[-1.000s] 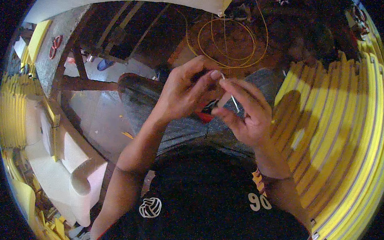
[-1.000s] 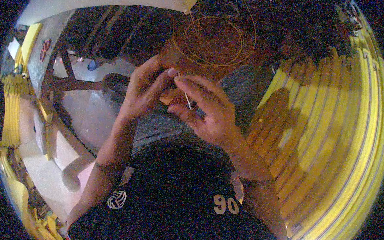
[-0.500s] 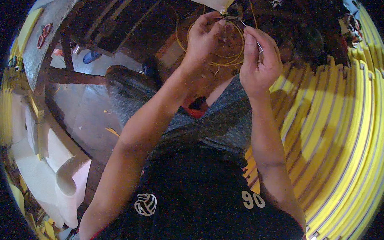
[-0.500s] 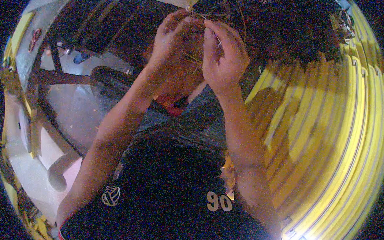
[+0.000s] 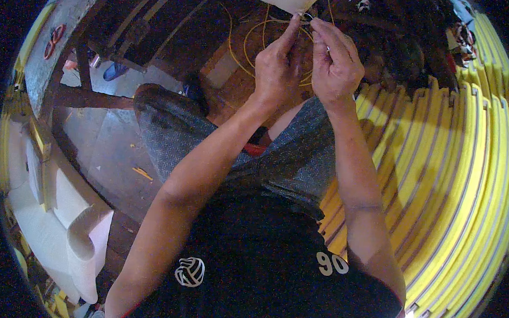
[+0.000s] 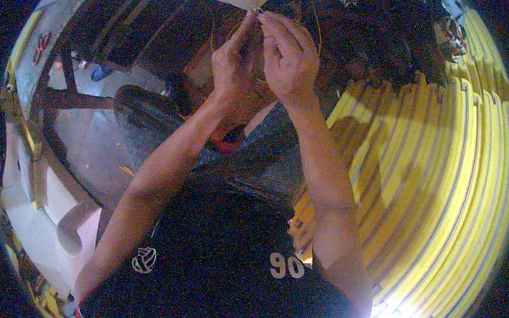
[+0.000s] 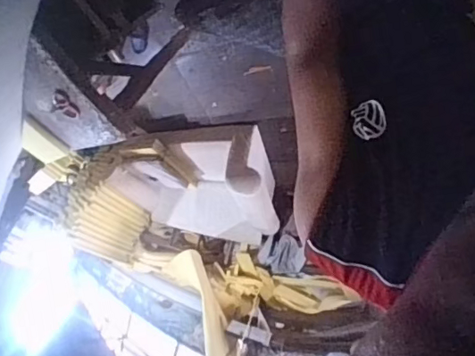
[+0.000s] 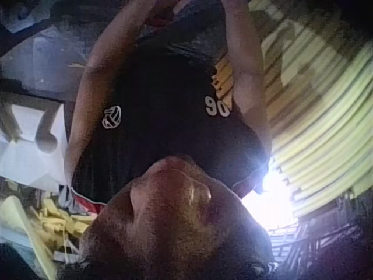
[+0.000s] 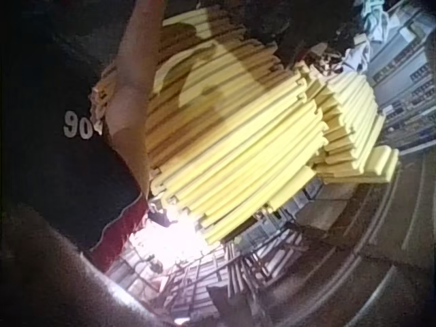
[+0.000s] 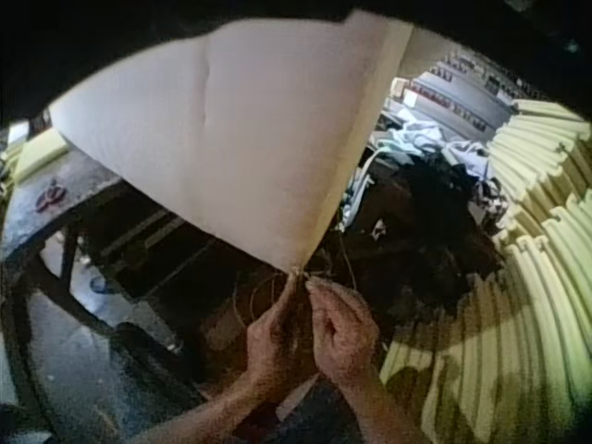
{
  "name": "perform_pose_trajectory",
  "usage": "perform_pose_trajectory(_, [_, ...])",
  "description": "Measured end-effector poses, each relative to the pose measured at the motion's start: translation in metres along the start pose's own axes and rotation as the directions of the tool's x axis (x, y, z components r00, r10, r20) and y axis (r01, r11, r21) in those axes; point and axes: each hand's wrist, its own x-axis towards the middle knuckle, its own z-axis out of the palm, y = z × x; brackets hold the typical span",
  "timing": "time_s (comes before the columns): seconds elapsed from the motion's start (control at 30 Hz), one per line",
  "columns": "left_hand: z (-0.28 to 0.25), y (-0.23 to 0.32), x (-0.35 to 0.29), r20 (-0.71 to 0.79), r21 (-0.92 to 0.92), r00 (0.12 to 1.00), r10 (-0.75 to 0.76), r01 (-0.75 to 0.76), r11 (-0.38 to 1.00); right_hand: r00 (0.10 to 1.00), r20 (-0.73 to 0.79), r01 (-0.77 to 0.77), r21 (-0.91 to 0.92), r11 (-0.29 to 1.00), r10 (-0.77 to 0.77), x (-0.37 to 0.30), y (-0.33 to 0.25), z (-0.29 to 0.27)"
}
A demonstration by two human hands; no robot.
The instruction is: The person threads a yellow string through holes in a white foam panel, pulls it tight, and ties knots to secure it. The person then uses red scissors to cut the string and places the scissors on the table.
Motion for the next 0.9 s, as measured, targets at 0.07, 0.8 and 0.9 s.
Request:
perform_pose_trajectory(0.07, [0.0019,-0.0047,0.0003,-0.011,0.009,0.999,0.036,-0.035,0.999,0.999,0.032,0.028,-0.031,0.999,-0.027,-0.0006,0.0028,0.0009])
perform_pose_trajectory(0.8, [-0.0014,-0.0071,0.0008,0.019,0.011,0.999,0.042,-0.043,0.999,0.978,0.141,0.174,-0.135,0.975,-0.155,0.0007,0.0044,0.0002])
perform_pose_trajectory(0.9, [-0.0021,-0.0064,0.0004,0.037,0.049,0.999,0.024,-0.026,0.998,0.976,0.134,0.188,-0.136,0.973,-0.17,0.0001,0.0069,0.0017])
